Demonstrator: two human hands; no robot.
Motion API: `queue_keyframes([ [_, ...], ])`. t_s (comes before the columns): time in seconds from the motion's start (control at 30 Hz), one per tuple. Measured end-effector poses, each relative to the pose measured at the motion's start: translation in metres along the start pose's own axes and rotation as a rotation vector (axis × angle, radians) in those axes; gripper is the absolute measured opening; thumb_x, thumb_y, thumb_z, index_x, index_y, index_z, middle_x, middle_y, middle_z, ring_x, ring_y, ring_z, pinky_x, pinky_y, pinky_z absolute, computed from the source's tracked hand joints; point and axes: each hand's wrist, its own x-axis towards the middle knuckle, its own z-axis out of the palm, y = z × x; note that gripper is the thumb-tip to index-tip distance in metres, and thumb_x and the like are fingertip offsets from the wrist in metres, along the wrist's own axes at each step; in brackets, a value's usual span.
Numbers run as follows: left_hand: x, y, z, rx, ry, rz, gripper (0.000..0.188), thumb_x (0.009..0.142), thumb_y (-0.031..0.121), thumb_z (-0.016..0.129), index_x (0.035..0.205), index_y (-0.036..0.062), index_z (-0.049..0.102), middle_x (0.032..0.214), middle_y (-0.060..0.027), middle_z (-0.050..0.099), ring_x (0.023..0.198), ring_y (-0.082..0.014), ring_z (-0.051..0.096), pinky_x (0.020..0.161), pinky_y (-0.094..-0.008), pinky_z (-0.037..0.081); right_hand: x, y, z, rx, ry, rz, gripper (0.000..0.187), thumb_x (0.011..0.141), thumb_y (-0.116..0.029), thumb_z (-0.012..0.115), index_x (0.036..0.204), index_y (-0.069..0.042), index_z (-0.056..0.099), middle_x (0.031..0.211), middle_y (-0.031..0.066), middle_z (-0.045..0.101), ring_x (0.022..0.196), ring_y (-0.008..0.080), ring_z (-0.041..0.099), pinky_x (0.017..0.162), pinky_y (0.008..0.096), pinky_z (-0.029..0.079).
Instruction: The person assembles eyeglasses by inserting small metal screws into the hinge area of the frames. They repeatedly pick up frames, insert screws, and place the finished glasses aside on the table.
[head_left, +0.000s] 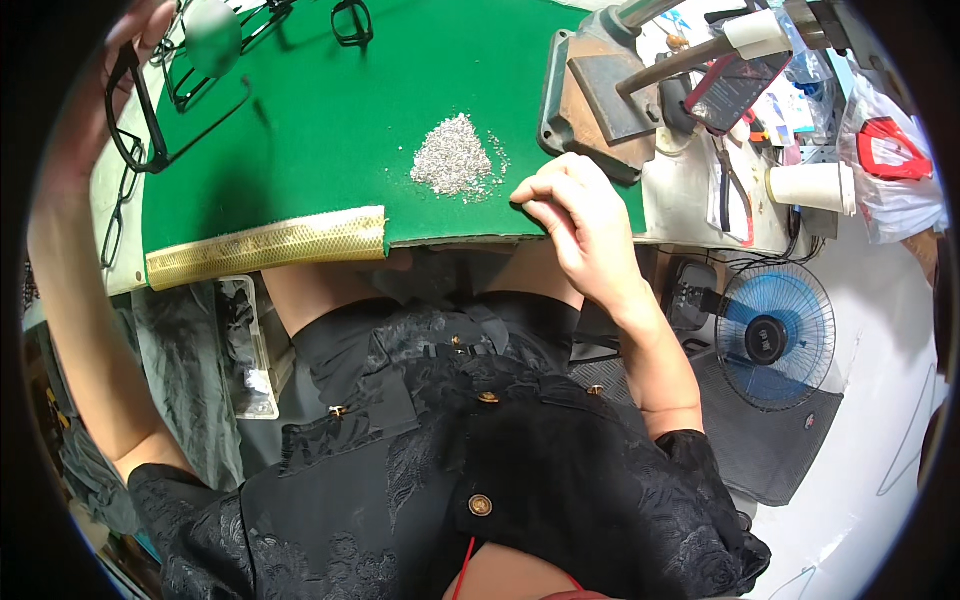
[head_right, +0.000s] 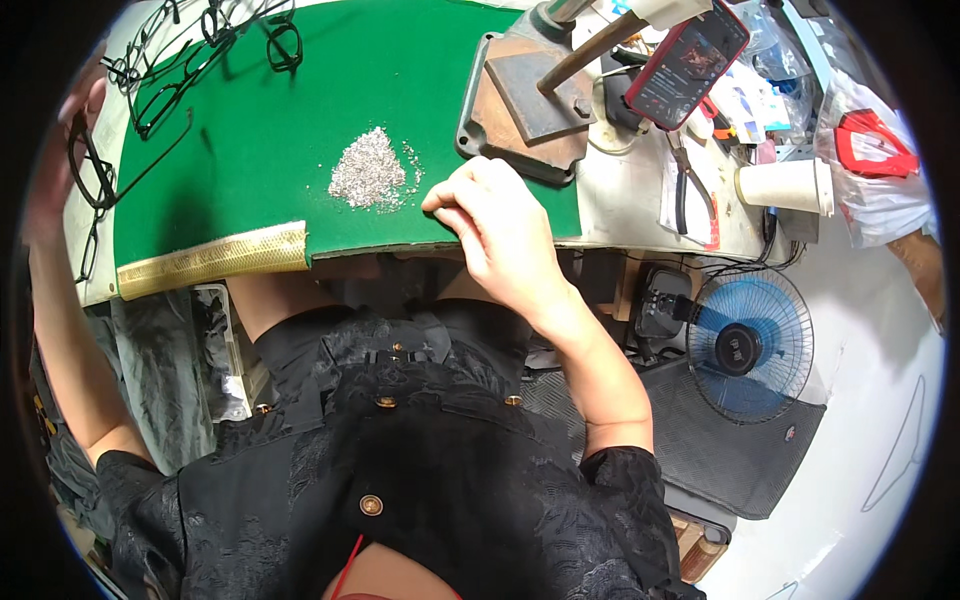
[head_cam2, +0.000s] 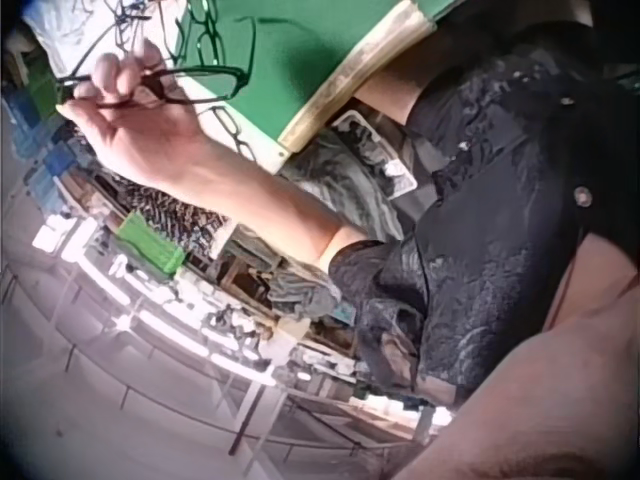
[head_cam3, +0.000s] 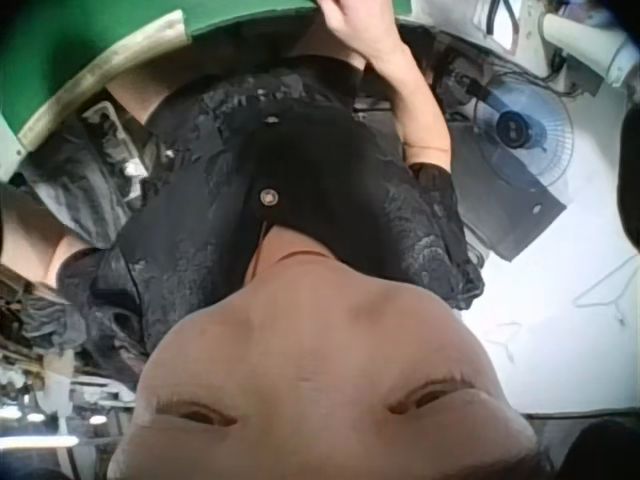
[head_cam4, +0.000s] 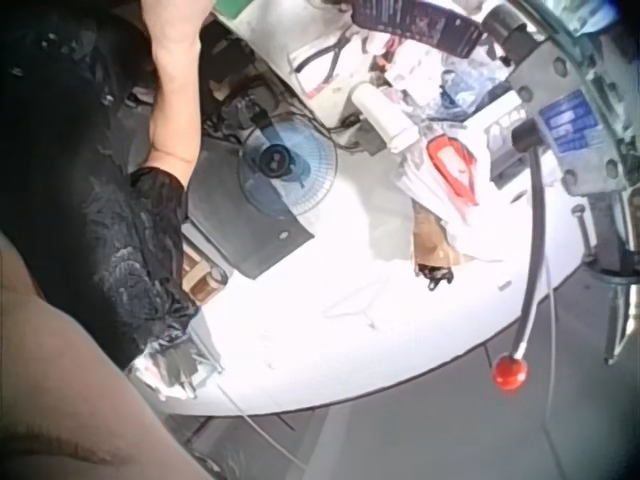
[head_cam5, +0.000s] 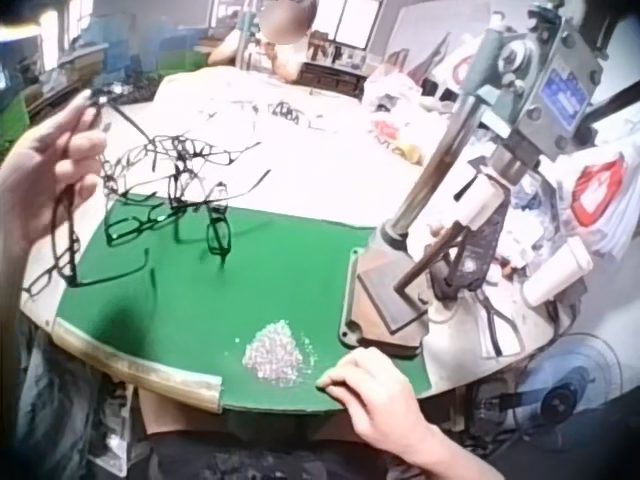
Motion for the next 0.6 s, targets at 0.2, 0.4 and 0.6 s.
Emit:
queue_keyframes([
  [0.2, -0.043, -0.019, 0.080, 0.119, 0.182, 0.103, 0.060, 0.101, 0.039, 0.039, 0.136, -0.0091, 0.039, 0.068, -0.0036, 0.053, 0.058, -0.0103, 0.050, 0.063, -0.0214, 0.047, 0.001, -0.002, 0.003, 0.130, 0.087, 0.117, 0.011, 0.076, 0.003, 0.066, 0.086, -0.002, 0.062, 0.076, 0.0091, 0.058, 0.072, 0.0244, 0.057, 0.066, 0.0332, 0.046],
  [0.4, -0.061, -0.028, 0.150, 0.370, 0.261, 0.063, 0.067, 0.099, 0.052, 0.033, 0.135, -0.0044, 0.043, 0.054, 0.0026, 0.045, 0.037, -0.0025, 0.032, 0.042, -0.0177, 0.036, 0.004, -0.001, 0.003, 0.044, 0.030, 0.070, 0.012, 0.074, -0.002, 0.069, 0.083, -0.003, 0.062, 0.073, 0.0085, 0.056, 0.070, 0.0251, 0.057, 0.065, 0.0341, 0.046],
  [0.6, -0.074, -0.027, 0.167, 0.184, 0.137, -0.021, 0.044, 0.096, 0.040, 0.050, 0.114, -0.0002, 0.045, 0.066, -0.0016, 0.050, 0.052, -0.0030, 0.041, 0.047, -0.0156, 0.030, 0.009, 0.001, 0.005, -0.007, 0.006, 0.045, 0.011, 0.073, -0.005, 0.070, 0.080, -0.005, 0.062, 0.073, 0.0073, 0.056, 0.070, 0.0241, 0.057, 0.064, 0.0336, 0.046],
])
